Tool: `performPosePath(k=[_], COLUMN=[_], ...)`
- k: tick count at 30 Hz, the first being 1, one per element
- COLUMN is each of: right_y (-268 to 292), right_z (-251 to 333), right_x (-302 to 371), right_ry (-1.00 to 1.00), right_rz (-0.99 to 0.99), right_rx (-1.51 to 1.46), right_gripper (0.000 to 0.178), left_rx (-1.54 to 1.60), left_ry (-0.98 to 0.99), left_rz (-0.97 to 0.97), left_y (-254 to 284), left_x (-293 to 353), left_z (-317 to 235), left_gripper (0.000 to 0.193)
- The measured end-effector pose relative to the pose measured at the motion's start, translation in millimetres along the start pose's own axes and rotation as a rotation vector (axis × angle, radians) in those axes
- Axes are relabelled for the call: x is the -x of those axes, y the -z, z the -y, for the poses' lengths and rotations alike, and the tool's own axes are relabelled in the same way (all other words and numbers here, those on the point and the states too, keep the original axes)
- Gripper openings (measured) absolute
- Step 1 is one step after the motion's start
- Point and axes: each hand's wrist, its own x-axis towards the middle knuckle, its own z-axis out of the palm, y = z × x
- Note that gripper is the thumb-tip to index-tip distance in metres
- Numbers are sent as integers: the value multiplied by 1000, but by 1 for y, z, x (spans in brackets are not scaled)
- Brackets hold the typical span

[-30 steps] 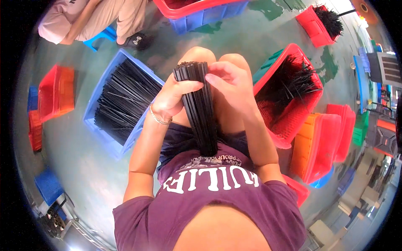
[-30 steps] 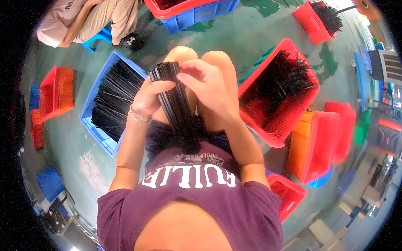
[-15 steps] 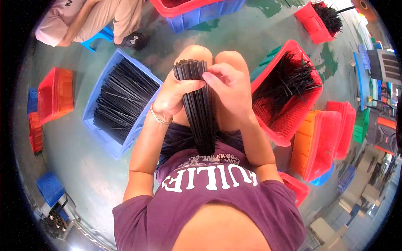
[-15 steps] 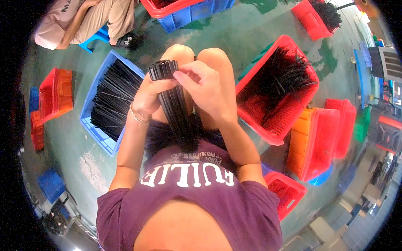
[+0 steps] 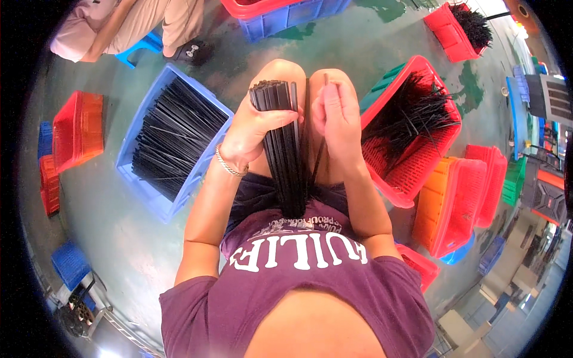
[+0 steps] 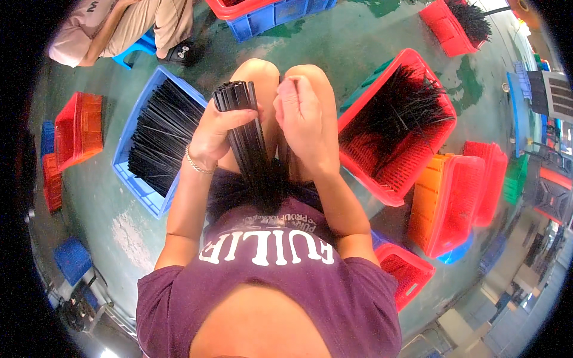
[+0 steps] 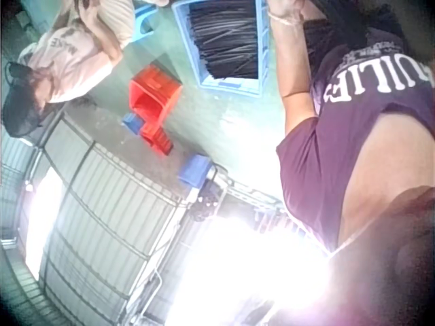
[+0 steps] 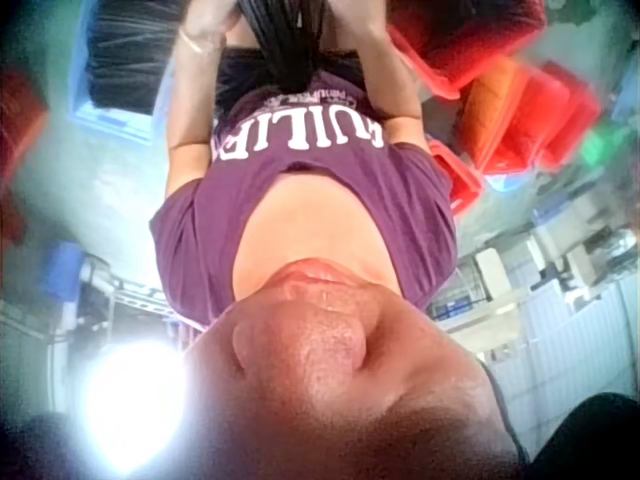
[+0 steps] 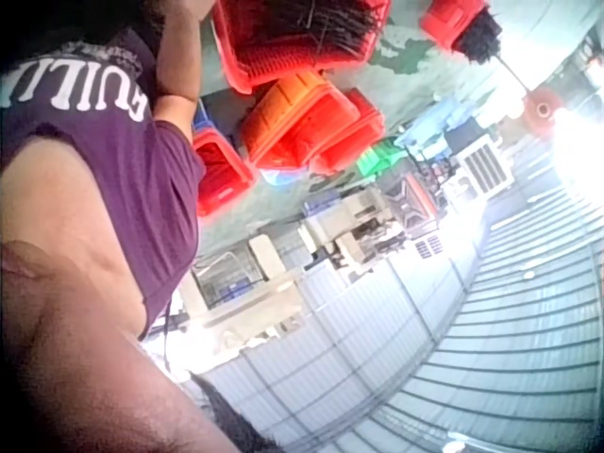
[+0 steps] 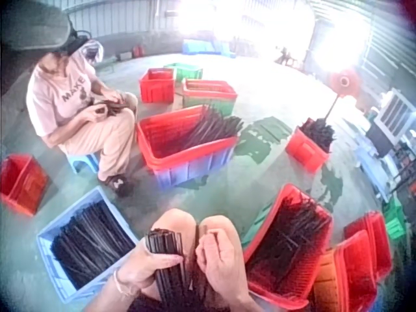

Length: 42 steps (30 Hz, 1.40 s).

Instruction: The person sorts black plastic rods by hand, picking them from various crates, bundling them together while resting them against their lap, and placing them into a blue crate.

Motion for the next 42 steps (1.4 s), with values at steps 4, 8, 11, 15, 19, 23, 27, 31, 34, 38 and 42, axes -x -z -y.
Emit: performPosePath(k=[4,8,11,15,19,23,27,31,34,38,42], right_y=[-7,-1,2,-5,-11,-6,-6,-8,-6,-4,-2], right_z=[2,9,13,15,15,16,17,18,17,11,10], right_x=[1,-4,-12,-12,-13,-14,-11,-8,-12,-16,-10], right_ry=[182,-14,273,99,85,31,203,217,67,244,186], right_rz=[45,-99,-156,9,-33,7,-169,-156,-86,-235,-324], right_rx=[347,-146,249,188,3,-69,264,310,205,223,308], right_gripper=[17,19,22,24,17,16,17,23,27,21,24], left_rx=[-11,67,113,58,10,14,37,-23,-8,79,78], left_ry=[-153,-32,13,-79,-88,-50,-49,-54,-52,6,-5], left_rz=[47,30,-30,61,17,-9,-54,-95,-49,-28,7], left_y=[-2,-7,-7,-6,-5,-4,-3,-1,0,2,3], left_x=[-8,-9,-9,-15,-16,-17,-18,-19,-18,-16,-15], left_z=[1,-1,-6,-11,-11,-9,-5,-3,-4,-7,-7], left_gripper=[29,31,43,41,37,34,32,31,31,32,32])
